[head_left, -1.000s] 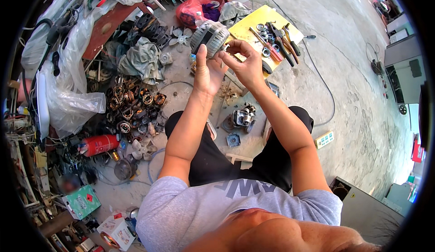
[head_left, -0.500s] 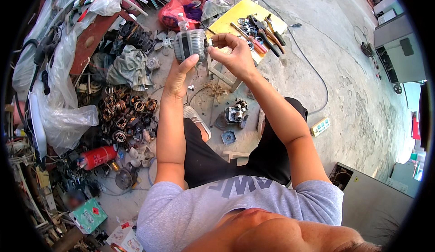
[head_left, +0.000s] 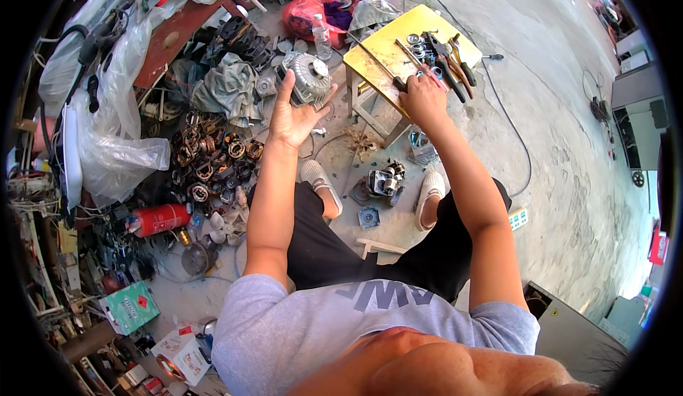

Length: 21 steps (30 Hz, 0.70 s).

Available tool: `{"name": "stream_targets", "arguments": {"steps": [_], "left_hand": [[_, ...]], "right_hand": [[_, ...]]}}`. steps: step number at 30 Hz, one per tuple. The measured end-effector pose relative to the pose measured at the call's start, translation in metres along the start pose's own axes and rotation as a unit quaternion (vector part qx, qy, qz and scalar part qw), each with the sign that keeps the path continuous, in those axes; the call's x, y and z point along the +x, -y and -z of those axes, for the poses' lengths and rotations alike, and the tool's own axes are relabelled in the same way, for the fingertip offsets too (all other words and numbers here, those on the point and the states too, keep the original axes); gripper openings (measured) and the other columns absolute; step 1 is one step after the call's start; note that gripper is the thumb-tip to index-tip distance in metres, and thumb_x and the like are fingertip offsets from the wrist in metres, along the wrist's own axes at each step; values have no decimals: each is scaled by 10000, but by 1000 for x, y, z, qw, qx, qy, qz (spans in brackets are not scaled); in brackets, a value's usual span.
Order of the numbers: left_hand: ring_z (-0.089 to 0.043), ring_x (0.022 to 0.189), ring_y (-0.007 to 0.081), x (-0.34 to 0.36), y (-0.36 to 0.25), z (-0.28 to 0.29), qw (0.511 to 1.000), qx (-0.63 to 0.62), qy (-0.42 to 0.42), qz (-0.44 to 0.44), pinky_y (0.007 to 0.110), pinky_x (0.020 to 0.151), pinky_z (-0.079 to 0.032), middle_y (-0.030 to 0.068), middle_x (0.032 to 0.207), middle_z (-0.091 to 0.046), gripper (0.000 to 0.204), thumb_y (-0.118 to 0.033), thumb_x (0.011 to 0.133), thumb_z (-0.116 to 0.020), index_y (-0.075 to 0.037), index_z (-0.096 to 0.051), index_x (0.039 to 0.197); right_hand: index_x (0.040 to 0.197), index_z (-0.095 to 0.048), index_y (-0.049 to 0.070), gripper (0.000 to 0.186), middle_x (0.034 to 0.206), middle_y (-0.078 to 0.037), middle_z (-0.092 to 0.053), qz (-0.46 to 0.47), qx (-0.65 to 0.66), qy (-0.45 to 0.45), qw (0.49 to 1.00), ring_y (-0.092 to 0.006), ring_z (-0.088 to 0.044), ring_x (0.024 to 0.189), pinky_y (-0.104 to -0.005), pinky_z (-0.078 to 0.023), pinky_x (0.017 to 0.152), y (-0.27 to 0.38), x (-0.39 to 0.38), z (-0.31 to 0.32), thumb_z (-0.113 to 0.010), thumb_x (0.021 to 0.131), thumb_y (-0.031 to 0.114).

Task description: The person disassembles a metal alternator housing by hand and with tools. They use pliers to pull internal components out of the casing and use a screwdriver to pry and manipulate the internal assembly on a small table.

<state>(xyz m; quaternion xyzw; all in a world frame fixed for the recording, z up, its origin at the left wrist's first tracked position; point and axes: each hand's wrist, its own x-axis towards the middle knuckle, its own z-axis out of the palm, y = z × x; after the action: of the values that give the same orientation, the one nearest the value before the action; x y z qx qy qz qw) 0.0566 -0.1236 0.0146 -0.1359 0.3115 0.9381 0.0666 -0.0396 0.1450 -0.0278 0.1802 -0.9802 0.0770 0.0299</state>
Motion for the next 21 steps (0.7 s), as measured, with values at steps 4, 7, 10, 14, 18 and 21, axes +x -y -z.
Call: {"name": "stream_targets", "arguments": {"steps": [4,7,10,14,18,21], "left_hand": [[-303,1413,311,1,2,-7,998,27,-53,-33,609,1145,31,101,1464,-449,993,-655,709,-753,-152,-362,1470],[-338,1394,323,6,-1,4,995,-18,-74,-57,609,1152,-60,111,1461,-444,991,-623,708,-778,-139,-361,1466],[-408,1345,362,15,-8,11,997,-29,-24,-64,595,1153,-128,131,1447,-455,940,-569,720,-799,-133,-389,1444],[-411,1345,403,16,-15,10,994,-89,-13,-60,588,1147,-162,139,1422,-482,890,-523,735,-806,-113,-413,1420],[-416,1342,405,28,-15,23,987,-144,-39,-66,589,1155,-131,137,1402,-500,882,-502,727,-814,-111,-423,1414],[-497,1248,381,31,-16,19,986,-139,-61,-69,596,1149,-154,111,1307,-568,814,-509,711,-820,-123,-489,1347]], "right_hand": [[993,-587,-11,331,976,-196,-678,-41,149,-12,988,-357,-678,871,-462,-527,753,0,0,-2,-534,919,307],[1211,-538,-5,366,943,-153,-677,2,397,25,918,-284,-664,776,-398,-522,736,14,-17,42,-494,975,271],[1366,-497,57,412,957,-127,-675,14,538,99,837,-210,-637,739,-350,-512,726,17,-50,90,-493,990,224],[1383,-537,109,399,876,-42,-605,76,503,111,854,-114,-574,727,-269,-483,687,23,-73,114,-510,985,112],[1332,-589,105,406,938,-65,-647,174,424,81,885,-130,-596,771,-293,-502,739,17,-80,115,-565,934,31],[1315,-604,117,428,965,-117,-651,176,377,70,907,-207,-613,781,-321,-506,755,15,-83,112,-595,900,12]]}}
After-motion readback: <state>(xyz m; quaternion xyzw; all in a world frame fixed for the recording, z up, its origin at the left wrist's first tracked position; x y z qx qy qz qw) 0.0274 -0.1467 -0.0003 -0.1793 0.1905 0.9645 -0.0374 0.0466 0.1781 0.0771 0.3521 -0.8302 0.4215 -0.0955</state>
